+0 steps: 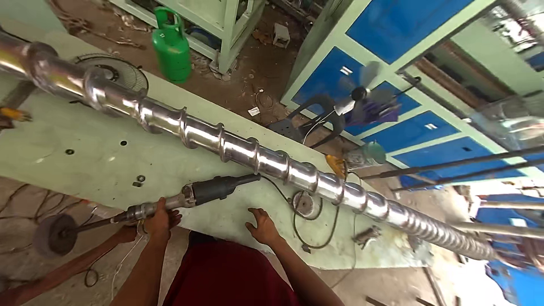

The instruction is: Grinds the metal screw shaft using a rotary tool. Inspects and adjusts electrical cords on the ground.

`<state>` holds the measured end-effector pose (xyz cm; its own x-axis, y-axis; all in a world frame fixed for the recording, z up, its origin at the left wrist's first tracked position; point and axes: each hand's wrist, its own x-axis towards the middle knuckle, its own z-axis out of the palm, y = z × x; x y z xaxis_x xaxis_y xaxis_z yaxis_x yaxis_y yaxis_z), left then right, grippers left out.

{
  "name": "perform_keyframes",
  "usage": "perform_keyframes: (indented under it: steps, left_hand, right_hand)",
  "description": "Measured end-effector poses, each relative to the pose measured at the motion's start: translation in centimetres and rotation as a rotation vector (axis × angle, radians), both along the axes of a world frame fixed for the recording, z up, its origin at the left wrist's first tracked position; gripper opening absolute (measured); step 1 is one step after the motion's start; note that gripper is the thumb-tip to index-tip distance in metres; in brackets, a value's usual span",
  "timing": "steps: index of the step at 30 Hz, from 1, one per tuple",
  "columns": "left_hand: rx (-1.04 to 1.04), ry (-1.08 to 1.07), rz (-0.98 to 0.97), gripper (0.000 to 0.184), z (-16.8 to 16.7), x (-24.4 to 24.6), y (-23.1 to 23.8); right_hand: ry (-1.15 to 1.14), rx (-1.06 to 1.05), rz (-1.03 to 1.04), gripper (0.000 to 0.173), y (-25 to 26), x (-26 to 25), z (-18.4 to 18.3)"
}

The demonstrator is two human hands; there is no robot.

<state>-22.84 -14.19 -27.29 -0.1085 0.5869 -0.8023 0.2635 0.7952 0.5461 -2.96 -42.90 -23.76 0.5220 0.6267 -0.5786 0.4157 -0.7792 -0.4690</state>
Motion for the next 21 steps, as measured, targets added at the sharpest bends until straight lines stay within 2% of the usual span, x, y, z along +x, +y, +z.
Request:
perform_keyframes:
  steps: [11,15,21]
  left_hand:
    - [-0.036,-0.019,0.001,0.071,0.1,-0.6,0.5]
    - [-0.068,-0.057,-0.025,0.068,1.1,-0.4,0.4]
    - [-0.087,-0.105,0.048,0.072,-0.2,-1.1,0.8]
  right_hand:
    - [0.029,-0.034,-0.003,0.062,-0.2,-0.5,-0.4]
    - [0.007,0.043,-0.023,0.062,-0.5,-0.5,-0.7]
    - [-0.018,0.107,0.006,0.062,-0.5,-1.2,-1.3]
